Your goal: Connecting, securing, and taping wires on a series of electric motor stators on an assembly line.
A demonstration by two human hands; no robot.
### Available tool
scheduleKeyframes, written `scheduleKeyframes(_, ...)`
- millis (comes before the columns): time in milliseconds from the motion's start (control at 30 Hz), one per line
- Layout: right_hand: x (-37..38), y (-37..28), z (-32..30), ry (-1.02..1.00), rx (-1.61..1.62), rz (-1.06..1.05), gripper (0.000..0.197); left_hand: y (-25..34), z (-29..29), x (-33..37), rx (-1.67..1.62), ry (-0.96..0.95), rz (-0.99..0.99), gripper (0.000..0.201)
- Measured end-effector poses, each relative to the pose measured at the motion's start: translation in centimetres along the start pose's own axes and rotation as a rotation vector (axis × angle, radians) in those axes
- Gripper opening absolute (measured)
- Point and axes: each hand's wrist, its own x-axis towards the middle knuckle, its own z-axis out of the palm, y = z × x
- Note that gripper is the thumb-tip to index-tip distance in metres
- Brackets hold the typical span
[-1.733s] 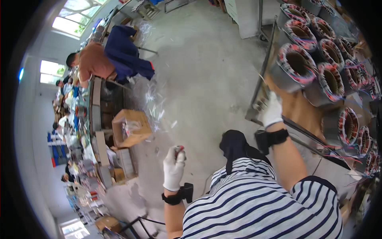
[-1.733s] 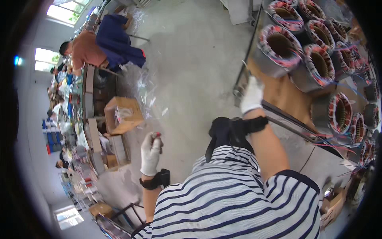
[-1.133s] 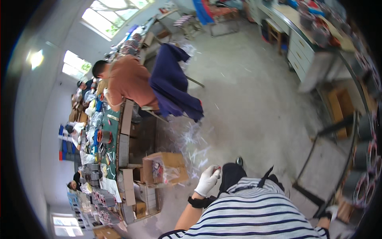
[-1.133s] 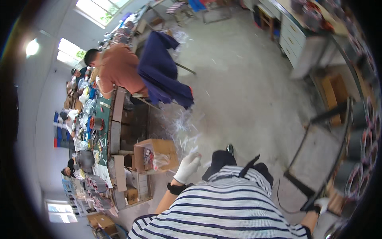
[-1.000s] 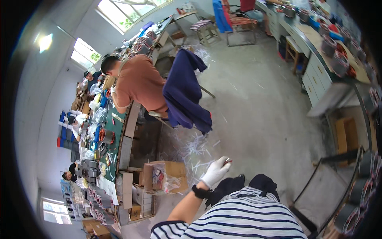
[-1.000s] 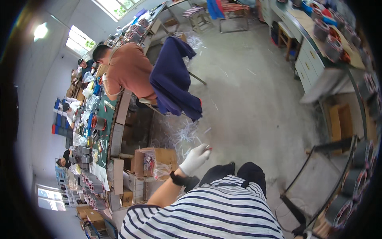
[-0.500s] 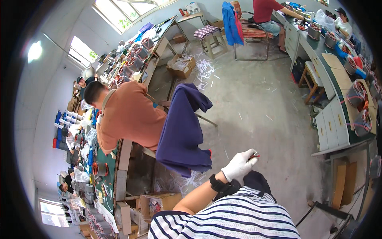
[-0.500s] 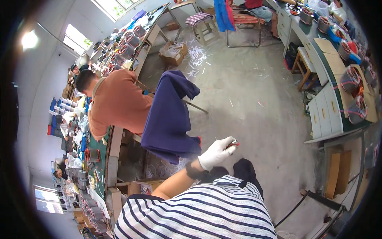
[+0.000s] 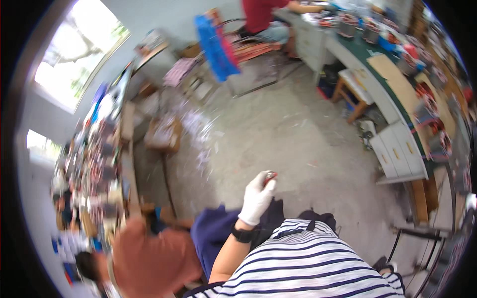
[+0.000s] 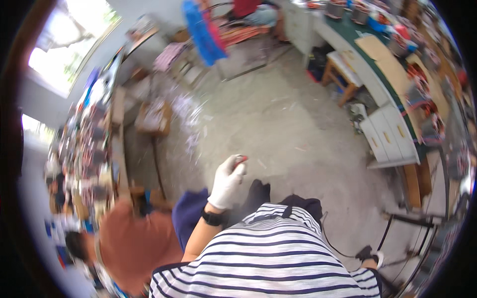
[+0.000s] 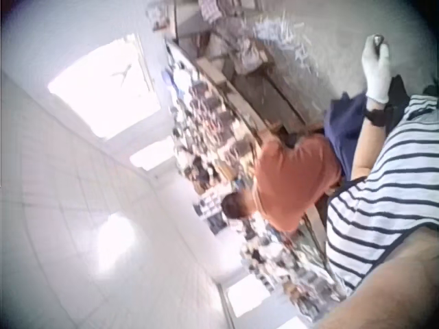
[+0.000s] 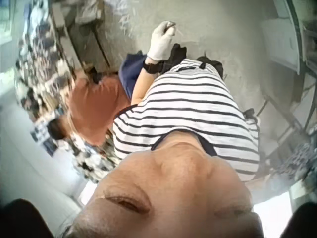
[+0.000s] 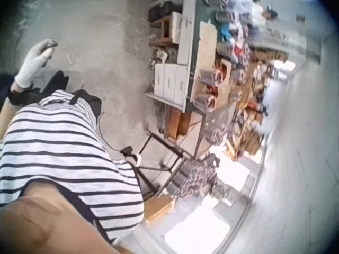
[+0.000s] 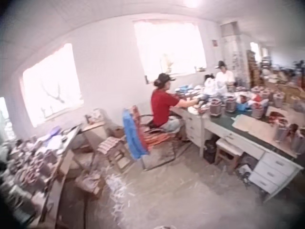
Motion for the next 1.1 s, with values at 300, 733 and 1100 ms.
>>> scheduleKeyframes(300,-27.4,-30.5,1.9,-0.015,1.639,0.096,0.013,7.3,4.1,22.0,0.317,-0.543,-0.069,0.019)
scheduleKeyframes(733,-52.8,-60.1,4.5,-0.608,2.036,-0.264,0.008,9.8,9.4,39.6,0.34,-1.719,0.052,0.01)
scheduleKeyframes(1100,-80.0,-53.1,7.6,0.734,2.487,0.079,0.021,-0.6,1.1,35.8,0.454,-2.913,0.523,0.025)
